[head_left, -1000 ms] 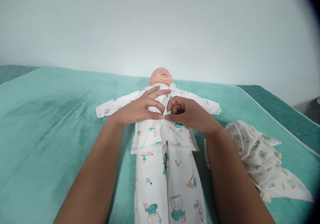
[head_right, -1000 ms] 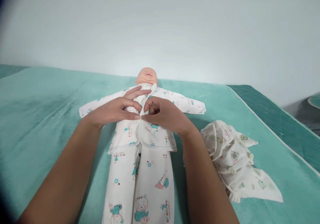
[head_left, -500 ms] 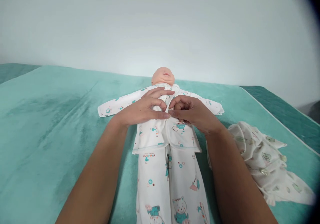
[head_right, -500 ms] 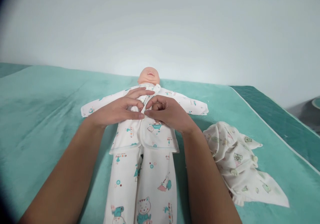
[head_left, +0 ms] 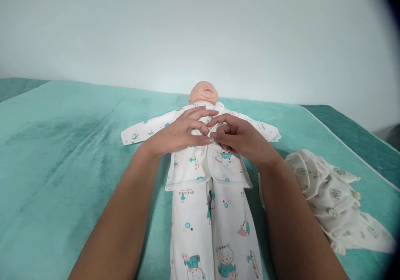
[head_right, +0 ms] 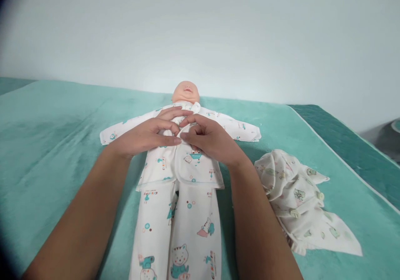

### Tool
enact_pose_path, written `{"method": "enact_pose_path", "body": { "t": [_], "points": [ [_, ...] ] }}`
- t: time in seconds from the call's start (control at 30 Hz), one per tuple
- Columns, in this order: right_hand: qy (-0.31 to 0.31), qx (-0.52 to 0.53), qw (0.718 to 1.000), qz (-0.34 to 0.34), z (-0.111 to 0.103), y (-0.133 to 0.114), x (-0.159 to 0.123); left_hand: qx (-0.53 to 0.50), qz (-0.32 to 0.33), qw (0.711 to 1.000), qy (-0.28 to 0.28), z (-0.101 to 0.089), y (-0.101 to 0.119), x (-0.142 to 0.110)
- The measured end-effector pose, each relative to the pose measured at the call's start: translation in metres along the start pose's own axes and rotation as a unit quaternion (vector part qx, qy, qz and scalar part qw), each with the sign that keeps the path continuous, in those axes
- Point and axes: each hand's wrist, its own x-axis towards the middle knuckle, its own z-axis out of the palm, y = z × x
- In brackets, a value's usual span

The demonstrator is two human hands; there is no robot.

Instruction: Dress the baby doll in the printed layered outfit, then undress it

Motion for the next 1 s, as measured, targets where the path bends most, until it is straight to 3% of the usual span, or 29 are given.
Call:
{"method": "enact_pose_path", "body": {
  "t": [0.3,1.0],
  "points": [
    [0.000,-0.075,0.997,-0.001,0.0019,-0.0017,-0.0016,-0.005,-0.008,1.000,0.003,0.0004,0.0008,-0.0019],
    [0.019,-0.087,0.996,0.005,0.0038,-0.0021,-0.0015,0.020,0.007,0.999,-0.045,-0.0057,-0.0044,-0.0022]
  ]
}}
